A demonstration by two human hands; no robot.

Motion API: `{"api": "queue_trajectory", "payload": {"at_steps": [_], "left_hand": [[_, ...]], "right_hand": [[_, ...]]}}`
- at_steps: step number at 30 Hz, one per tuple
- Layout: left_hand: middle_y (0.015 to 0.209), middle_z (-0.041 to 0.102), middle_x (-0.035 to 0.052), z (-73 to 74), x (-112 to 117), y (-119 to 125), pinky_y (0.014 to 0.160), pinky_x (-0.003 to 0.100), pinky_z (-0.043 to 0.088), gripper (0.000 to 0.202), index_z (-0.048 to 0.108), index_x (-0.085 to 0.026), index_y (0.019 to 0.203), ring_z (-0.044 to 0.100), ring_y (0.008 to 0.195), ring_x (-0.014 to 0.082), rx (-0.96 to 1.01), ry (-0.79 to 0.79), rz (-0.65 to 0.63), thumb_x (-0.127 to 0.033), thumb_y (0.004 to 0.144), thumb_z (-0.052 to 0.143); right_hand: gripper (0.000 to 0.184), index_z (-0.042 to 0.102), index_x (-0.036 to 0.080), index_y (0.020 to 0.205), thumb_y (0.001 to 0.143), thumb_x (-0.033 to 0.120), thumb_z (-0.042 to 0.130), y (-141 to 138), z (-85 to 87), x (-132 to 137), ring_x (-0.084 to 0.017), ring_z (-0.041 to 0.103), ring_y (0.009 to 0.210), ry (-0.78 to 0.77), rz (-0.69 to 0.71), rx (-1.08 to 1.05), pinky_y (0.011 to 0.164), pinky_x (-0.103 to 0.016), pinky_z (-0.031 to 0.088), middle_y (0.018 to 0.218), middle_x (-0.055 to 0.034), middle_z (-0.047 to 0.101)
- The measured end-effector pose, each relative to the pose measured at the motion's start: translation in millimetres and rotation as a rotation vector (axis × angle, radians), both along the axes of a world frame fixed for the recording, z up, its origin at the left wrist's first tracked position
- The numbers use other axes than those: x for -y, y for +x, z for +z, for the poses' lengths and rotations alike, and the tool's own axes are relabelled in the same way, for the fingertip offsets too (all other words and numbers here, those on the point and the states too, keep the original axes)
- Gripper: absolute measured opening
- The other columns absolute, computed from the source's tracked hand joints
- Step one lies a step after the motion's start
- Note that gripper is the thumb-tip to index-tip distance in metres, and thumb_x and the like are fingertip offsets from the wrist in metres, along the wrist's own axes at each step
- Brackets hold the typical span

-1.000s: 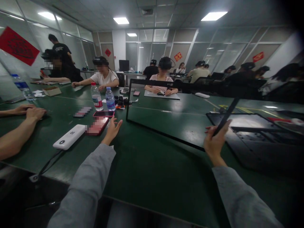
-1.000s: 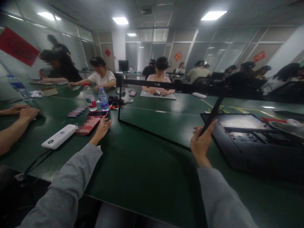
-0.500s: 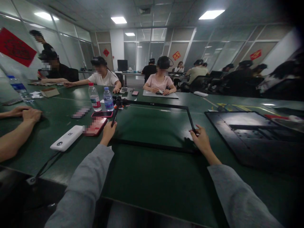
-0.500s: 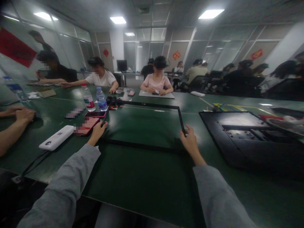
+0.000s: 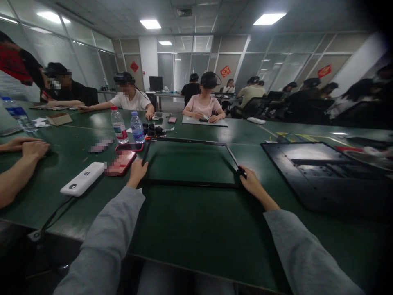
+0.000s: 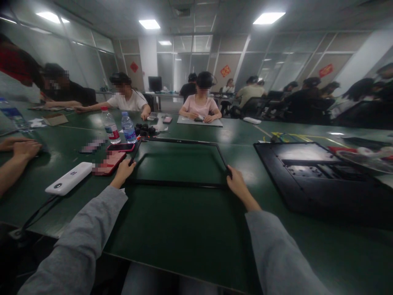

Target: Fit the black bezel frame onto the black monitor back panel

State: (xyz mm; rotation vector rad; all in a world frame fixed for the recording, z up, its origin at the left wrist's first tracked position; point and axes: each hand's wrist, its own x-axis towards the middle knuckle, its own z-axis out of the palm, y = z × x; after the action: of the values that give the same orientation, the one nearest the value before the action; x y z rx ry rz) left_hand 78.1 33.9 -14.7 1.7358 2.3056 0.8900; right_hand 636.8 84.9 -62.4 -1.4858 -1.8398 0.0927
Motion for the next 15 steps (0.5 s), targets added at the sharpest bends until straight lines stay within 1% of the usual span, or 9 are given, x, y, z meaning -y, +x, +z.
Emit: {"api": "queue_trajectory", "payload": {"at_steps": [2, 5, 8, 11, 15], "left_hand": [[0.119, 0.073, 0.0199, -1.3, -0.3, -0.4, 0.104, 0.042, 0.05, 0.032, 0.075, -0.012, 0.109, 0.067, 0.116, 0.0308, -0.025, 0.008, -0.02, -0.029, 0.094, 0.053], [0.118, 0.073, 0.0188, -4.2, 0.5, 0.0, 0.107, 0.043, 0.048, 0.03, 0.075, -0.013, 0.108, 0.066, 0.116, 0.0311, -0.055, 0.036, -0.036, -0.028, 0.094, 0.053], [0.122, 0.071, 0.0179, -8.4, 2.1, 0.4, 0.113, 0.045, 0.044, 0.03, 0.075, -0.015, 0.109, 0.062, 0.122, 0.032, -0.1, 0.074, -0.069, -0.029, 0.094, 0.053], [0.129, 0.068, 0.0182, -11.8, 3.1, 0.3, 0.116, 0.045, 0.041, 0.032, 0.075, -0.016, 0.111, 0.057, 0.13, 0.0328, -0.109, 0.089, -0.07, -0.032, 0.094, 0.054], [0.132, 0.066, 0.0189, -10.9, 5.0, 1.2, 0.115, 0.048, 0.041, 0.034, 0.075, -0.016, 0.113, 0.056, 0.13, 0.0345, -0.122, 0.065, -0.063, -0.033, 0.095, 0.053]], "right_hand": [[0.055, 0.066, 0.02, 0.129, 0.076, 0.026, 0.052, -1.7, 1.8, 0.6, -0.031, 0.064, 0.119, -0.017, -0.016, -0.037, 0.111, -0.055, 0.047, 0.117, -0.0132, 0.073], [0.054, 0.068, 0.02, 0.127, 0.075, 0.026, 0.053, -1.5, 3.9, -1.0, -0.032, 0.065, 0.117, -0.023, 0.001, -0.058, 0.11, -0.053, 0.049, 0.115, -0.0135, 0.074], [0.053, 0.068, 0.019, 0.126, 0.075, 0.025, 0.053, 1.5, 2.5, -3.6, -0.032, 0.067, 0.114, -0.039, -0.009, -0.063, 0.108, -0.052, 0.05, 0.112, -0.0141, 0.074], [0.052, 0.068, 0.017, 0.127, 0.079, 0.026, 0.051, 5.0, -1.4, -5.0, -0.033, 0.066, 0.115, -0.049, -0.014, -0.044, 0.109, -0.054, 0.049, 0.117, -0.0159, 0.073], [0.052, 0.067, 0.017, 0.129, 0.081, 0.025, 0.05, 7.2, -4.9, -6.0, -0.034, 0.066, 0.117, -0.051, -0.015, -0.035, 0.109, -0.056, 0.047, 0.119, -0.0163, 0.072]]}}
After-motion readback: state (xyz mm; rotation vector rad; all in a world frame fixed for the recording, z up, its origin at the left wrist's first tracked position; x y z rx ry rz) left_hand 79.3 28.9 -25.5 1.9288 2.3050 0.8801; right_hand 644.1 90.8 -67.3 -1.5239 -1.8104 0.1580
